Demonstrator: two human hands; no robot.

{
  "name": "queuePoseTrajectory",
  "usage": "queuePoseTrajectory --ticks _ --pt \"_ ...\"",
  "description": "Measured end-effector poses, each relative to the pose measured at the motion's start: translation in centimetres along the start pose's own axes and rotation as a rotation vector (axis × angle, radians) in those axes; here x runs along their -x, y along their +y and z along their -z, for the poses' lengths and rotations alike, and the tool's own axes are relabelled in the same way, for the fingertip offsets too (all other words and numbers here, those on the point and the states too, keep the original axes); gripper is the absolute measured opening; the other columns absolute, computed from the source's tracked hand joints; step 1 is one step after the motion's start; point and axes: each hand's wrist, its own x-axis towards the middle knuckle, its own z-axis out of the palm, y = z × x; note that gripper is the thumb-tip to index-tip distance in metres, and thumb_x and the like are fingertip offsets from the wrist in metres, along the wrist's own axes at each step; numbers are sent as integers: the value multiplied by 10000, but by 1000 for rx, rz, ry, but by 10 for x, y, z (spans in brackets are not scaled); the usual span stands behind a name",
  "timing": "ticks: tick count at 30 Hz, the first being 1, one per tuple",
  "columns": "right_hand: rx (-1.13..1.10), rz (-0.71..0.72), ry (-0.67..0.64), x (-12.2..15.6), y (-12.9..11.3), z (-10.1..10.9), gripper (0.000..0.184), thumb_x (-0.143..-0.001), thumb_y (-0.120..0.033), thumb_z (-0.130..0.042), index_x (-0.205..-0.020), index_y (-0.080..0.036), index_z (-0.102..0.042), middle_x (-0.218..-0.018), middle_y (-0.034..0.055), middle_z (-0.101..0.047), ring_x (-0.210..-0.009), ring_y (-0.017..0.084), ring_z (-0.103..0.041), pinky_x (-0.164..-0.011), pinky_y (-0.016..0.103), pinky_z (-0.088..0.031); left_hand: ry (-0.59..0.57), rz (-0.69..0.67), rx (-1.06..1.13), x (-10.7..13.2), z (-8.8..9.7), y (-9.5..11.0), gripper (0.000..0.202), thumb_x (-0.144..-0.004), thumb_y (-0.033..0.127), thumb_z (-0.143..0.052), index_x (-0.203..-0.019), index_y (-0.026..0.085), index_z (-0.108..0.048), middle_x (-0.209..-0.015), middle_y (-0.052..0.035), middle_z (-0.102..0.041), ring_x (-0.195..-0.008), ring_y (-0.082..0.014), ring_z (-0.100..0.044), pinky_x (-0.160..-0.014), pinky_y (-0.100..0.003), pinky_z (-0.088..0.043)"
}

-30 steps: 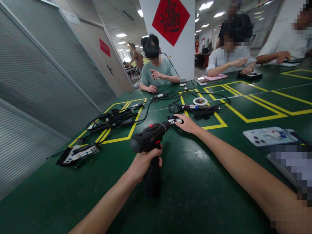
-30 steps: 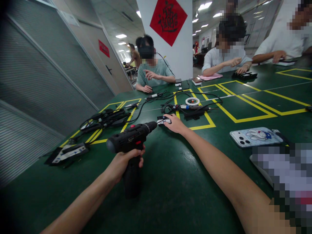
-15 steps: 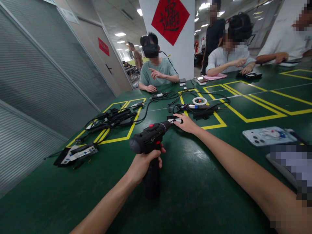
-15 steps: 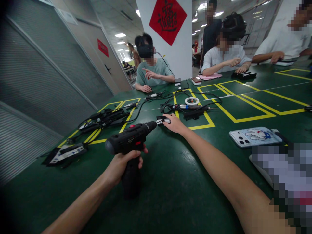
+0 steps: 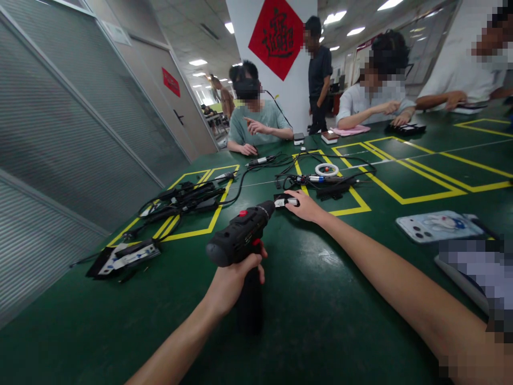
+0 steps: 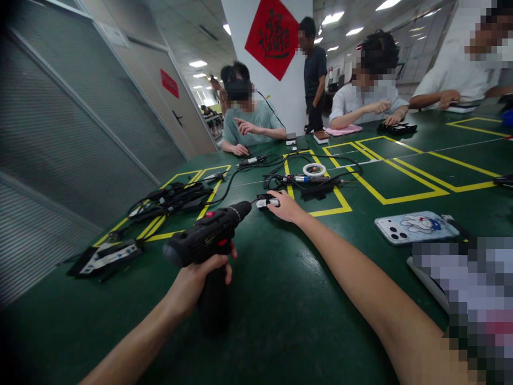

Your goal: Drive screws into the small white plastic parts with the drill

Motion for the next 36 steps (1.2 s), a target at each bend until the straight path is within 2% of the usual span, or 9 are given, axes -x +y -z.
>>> queuePoseTrajectory --ticks 6,12,18,36 --pt "-12 0 -13 1 2 -1 557 -865 -368 -625 -1398 -246 -519 -1216 101 -558 -1090 230 -569 -1015 385 -432 10 47 -9 3 -3 5 175 -807 281 -593 -943 170 -601 -869 -18 -633 -542 -143 -584 -576 -294 -426" --pt "-65 -41 6 1 -2 2 439 -949 -397 -512 -1352 -239 -581 -1168 98 -580 -1073 218 -577 -1019 375 -424 5 82 3 4 -6 8 179 -787 296 -600 -913 169 -600 -811 -16 -624 -539 -149 -581 -569 -294 -431" --pt "-77 -26 21 -2 3 -2 466 -938 -461 -538 -1353 -254 -579 -1216 94 -597 -1082 216 -578 -1010 372 -432 -24 88 20 4 -6 9 189 -773 284 -611 -926 174 -589 -868 -21 -618 -535 -148 -583 -569 -305 -452" --pt "-60 -23 78 -4 1 -3 412 -917 -410 -591 -1290 -243 -638 -1200 73 -645 -1042 187 -617 -976 323 -449 -16 89 28 -1 -4 1 205 -796 285 -602 -953 153 -598 -888 -38 -627 -532 -142 -584 -551 -293 -445"
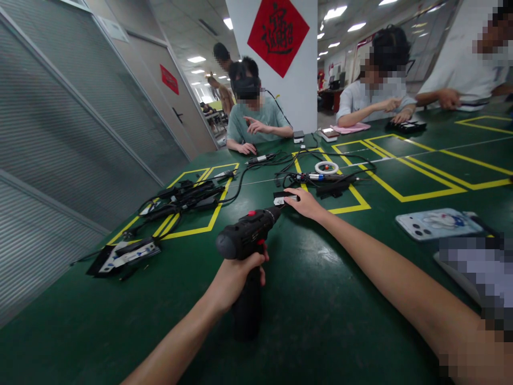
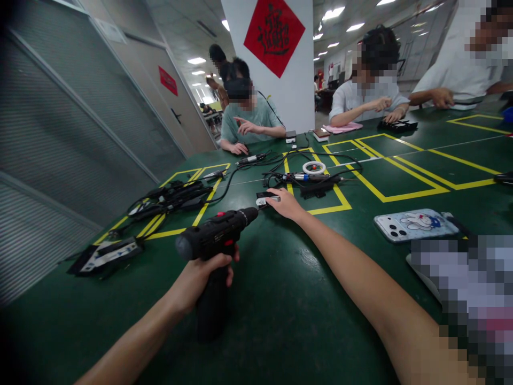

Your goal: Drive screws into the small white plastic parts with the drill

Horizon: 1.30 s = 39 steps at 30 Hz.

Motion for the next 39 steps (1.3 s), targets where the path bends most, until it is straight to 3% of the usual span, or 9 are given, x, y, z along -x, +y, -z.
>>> queuePoseTrajectory --ticks 39 --pt "-3 -10 5 1 0 -1 409 -919 -400 -593 -1292 -236 -639 -1223 75 -642 -1081 193 -609 -1004 321 -432 -35 16 -17 -2 1 -2 176 -841 280 -574 -966 157 -572 -899 -9 -596 -551 -129 -583 -578 -295 -429"
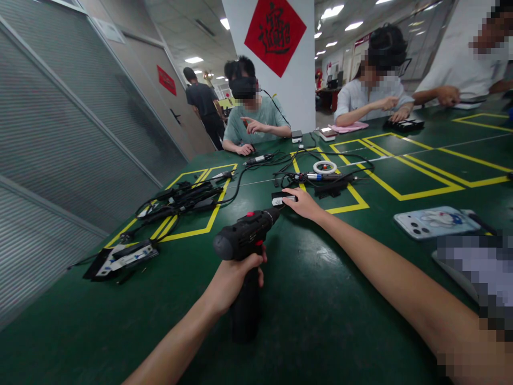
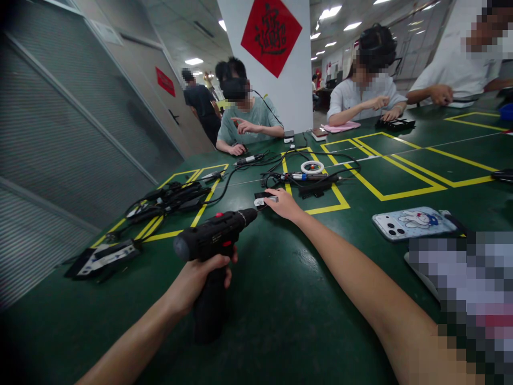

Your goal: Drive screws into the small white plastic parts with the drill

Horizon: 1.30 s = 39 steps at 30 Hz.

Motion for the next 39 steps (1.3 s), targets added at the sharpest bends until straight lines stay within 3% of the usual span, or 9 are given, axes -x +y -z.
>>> queuePoseTrajectory --ticks 39 --pt "9 11 -5 1 0 2 422 -920 -409 -592 -1304 -238 -633 -1231 81 -641 -1080 201 -608 -1002 331 -432 33 33 75 0 0 0 218 -809 295 -615 -972 152 -597 -897 -26 -618 -548 -132 -580 -560 -284 -428"
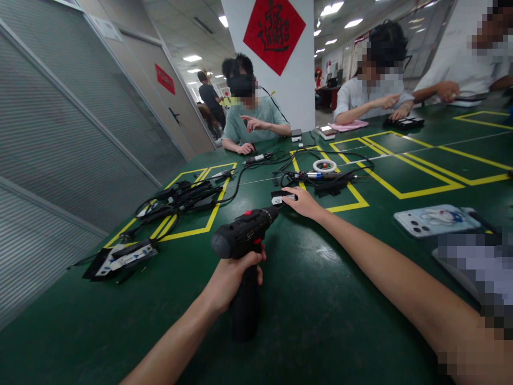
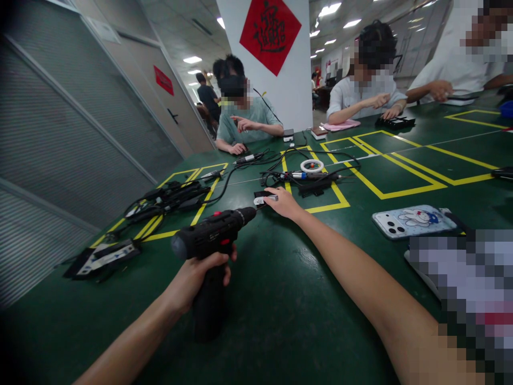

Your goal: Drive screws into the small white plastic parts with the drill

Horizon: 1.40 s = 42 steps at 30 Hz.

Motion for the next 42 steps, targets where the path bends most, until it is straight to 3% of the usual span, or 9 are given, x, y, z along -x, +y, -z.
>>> queuePoseTrajectory --ticks 42 --pt "17 5 2 -1 -1 -1 418 -918 -405 -596 -1301 -242 -635 -1213 78 -642 -1059 194 -613 -993 322 -440 4 -34 -61 -1 -3 4 203 -797 295 -616 -942 152 -609 -882 -35 -628 -530 -141 -590 -552 -296 -439"
